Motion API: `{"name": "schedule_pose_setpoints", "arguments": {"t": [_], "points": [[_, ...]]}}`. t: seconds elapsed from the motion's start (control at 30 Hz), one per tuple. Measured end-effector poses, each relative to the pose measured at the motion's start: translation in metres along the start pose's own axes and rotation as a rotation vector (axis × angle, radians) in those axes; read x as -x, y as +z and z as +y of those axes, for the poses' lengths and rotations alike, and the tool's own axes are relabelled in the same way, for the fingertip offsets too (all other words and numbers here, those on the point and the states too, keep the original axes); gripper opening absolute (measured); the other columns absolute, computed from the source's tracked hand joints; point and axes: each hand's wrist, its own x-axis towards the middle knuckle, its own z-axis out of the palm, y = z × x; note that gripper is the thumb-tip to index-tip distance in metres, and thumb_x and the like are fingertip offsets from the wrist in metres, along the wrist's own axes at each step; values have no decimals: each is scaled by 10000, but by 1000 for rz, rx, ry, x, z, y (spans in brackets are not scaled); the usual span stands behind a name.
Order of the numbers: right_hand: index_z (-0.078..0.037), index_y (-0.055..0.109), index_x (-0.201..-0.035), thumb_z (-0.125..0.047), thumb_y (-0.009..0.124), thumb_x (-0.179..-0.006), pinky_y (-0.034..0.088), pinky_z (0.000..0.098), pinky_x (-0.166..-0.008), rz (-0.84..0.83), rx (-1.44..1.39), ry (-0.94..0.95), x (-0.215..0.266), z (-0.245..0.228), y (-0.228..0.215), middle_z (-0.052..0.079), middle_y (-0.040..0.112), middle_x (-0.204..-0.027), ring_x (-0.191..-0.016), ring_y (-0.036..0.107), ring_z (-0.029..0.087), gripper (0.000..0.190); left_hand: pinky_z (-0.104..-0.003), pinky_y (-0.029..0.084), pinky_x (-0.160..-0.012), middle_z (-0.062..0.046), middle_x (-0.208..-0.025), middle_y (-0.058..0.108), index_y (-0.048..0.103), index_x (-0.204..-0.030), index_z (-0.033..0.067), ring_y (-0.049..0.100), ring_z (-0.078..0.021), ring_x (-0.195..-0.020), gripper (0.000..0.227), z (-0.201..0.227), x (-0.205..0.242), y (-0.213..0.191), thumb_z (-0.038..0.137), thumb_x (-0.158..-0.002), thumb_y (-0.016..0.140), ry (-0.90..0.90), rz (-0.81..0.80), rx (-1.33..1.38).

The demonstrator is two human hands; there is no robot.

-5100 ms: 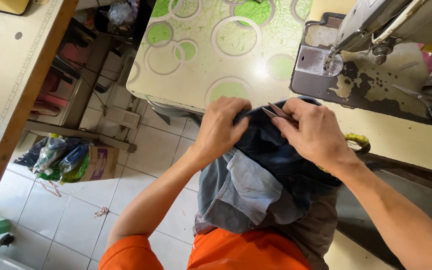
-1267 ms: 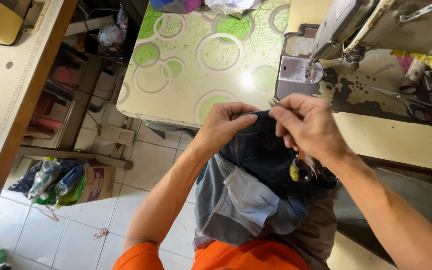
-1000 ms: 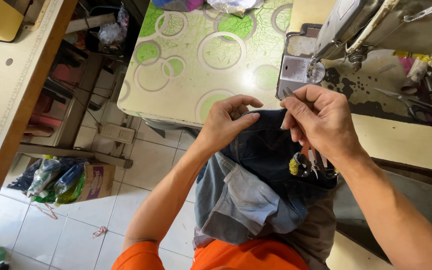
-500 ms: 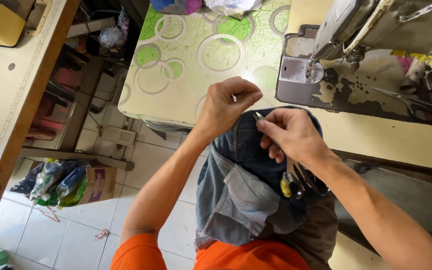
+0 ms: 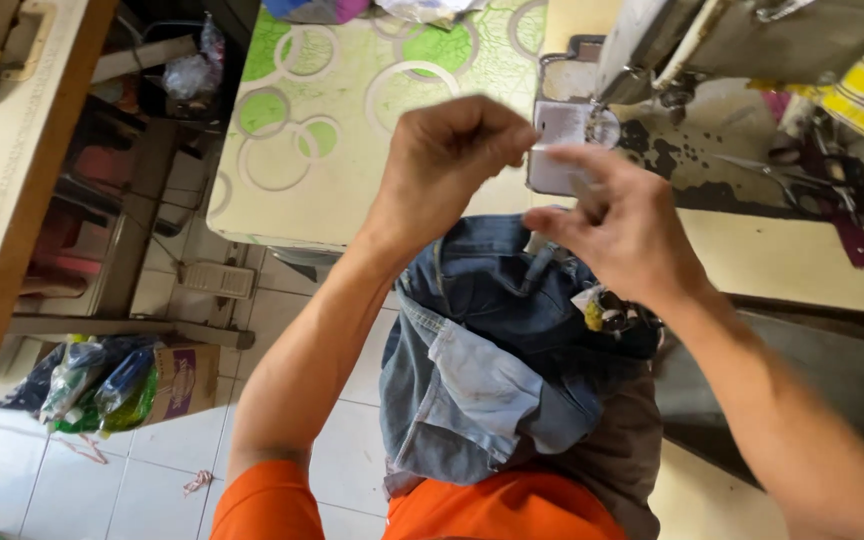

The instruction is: Inspecting and marking a pair of denim jeans at a sewing workstation

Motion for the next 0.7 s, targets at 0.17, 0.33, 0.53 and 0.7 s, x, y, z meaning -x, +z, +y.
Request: {"name": "schedule_pose_setpoints", "arguments": {"t": [0.17,0.33,0.53,0.7], "points": [[-43,682,-913,-185,579,-1079,232,212,-301,-149,-211,83,-5,-26,-44,87,703,-753,-385,334,61,242,-231,408,-598,-12,-811,672,731,-987,138,506,-82,-677,53,26,-22,11,191,-983,734,177,128,223],[193,542,-1198,-116,356,-1323,280,258,-473,175,33,-248,7,-52,-100,376,699,-1220,-478,394,195,382,-244,617,-674,-162,-1443,667,313,-1553,136,634,-130,-722,594,12,-7,48,442,-1072,482,-92,-518,278],[89,589,-1286,-178,510,-1186,319,248,-505,188,50,-103,28,-57,-103,198,603,-996,-535,415,140,297,-177,540,-550,57,-716,445,647,-1052,158,483,-40,-600,295,17,-25,61,386,-1083,463,77,-593,75],[-5,633,-1365,-233,649,-1063,355,239,-534,181,61,-15,35,-67,-99,38,517,-795,-586,435,90,379,-239,469,-654,-40,-673,512,574,-902,70,571,-122,-642,277,64,-54,65,237,-1066,425,290,-408,118]]}}
